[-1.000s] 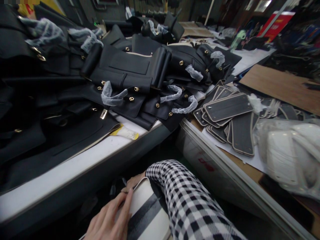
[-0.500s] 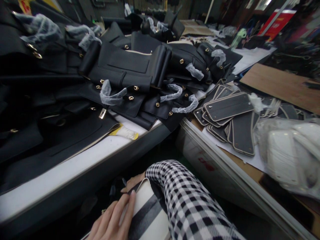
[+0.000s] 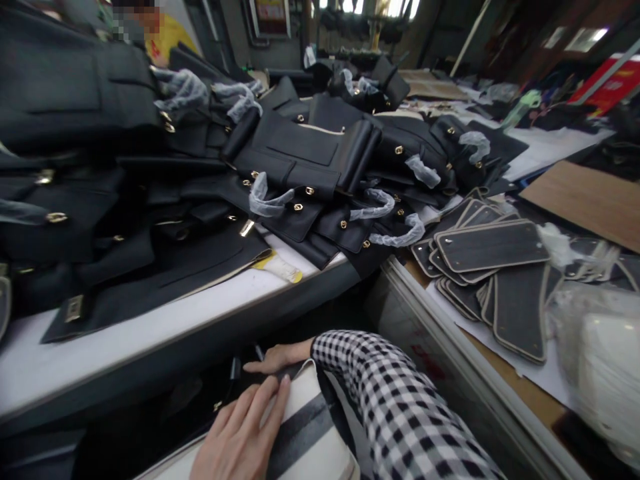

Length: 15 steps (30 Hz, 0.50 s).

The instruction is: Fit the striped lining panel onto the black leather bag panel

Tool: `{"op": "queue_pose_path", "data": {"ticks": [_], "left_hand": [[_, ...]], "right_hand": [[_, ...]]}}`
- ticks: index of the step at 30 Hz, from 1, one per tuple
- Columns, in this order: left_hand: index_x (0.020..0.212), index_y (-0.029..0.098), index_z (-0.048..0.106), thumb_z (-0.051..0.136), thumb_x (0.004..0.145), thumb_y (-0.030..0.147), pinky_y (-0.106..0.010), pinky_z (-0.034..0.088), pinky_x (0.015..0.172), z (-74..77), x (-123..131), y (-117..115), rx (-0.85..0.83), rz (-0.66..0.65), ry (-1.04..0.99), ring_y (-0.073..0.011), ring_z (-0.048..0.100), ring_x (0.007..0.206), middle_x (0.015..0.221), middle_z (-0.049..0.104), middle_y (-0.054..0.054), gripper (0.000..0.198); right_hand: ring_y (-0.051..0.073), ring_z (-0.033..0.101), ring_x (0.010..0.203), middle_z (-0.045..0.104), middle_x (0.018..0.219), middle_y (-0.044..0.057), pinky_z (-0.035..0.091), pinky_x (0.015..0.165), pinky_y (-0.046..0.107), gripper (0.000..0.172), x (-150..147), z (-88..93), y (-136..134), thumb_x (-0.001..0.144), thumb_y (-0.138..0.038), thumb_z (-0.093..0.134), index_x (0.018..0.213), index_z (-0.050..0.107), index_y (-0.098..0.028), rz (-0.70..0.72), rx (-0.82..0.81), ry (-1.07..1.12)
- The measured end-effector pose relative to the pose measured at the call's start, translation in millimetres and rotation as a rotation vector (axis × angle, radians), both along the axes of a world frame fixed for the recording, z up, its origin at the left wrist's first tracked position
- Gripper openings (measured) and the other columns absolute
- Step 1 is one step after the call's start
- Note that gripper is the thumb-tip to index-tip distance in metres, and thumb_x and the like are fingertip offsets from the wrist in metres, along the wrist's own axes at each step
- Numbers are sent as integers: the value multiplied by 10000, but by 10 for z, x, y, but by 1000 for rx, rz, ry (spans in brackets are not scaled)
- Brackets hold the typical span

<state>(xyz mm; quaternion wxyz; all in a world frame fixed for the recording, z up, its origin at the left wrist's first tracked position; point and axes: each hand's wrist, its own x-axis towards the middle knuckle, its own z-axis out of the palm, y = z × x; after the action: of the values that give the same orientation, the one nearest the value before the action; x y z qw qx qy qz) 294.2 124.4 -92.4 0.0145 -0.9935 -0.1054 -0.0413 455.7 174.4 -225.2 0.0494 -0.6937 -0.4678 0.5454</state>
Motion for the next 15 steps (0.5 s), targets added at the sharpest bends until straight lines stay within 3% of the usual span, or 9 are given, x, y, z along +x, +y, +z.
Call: {"op": "queue_pose_path", "data": {"ticks": [4,8,11,13,15], "left_hand": [[1370,137,473,462,720,58,-378,473,894,95,36,-37,-79,47,25,-268,478,1131,1350,499,-94,655],[1377,169,461,432,767,40,-421,473,917,211,43,-71,-290,119,34,-275,482,1118,1331,499,-89,624],[1271,254,548,411,845,32,-381,442,951,290,-49,-23,-532,184,-49,-226,489,1107,1219,554,-28,500],[1217,285,574,437,861,29,-331,419,973,343,-180,73,-680,250,-141,-184,493,1119,1206,555,-2,459],[1183,279,592,490,830,19,-318,397,991,392,-357,216,-726,348,-197,-170,498,1126,1220,552,0,449]], "right_hand": [[290,679,959,711,1030,187,518,897,400,789,57,522,136,908,-712,271,1024,704,-61,32,-1,45],[158,691,805,733,984,101,538,741,241,820,-52,1003,34,952,-649,67,1138,647,-100,14,72,107],[183,689,844,730,973,114,523,766,259,806,-144,1190,-110,967,-608,55,1038,683,-107,58,140,17],[213,677,898,727,984,99,496,821,293,688,-183,1236,-173,984,-572,156,1017,694,-145,143,214,-59],[228,661,945,721,1025,61,466,856,314,529,-213,1249,-206,990,-520,262,1074,679,-206,247,300,-117]]}}
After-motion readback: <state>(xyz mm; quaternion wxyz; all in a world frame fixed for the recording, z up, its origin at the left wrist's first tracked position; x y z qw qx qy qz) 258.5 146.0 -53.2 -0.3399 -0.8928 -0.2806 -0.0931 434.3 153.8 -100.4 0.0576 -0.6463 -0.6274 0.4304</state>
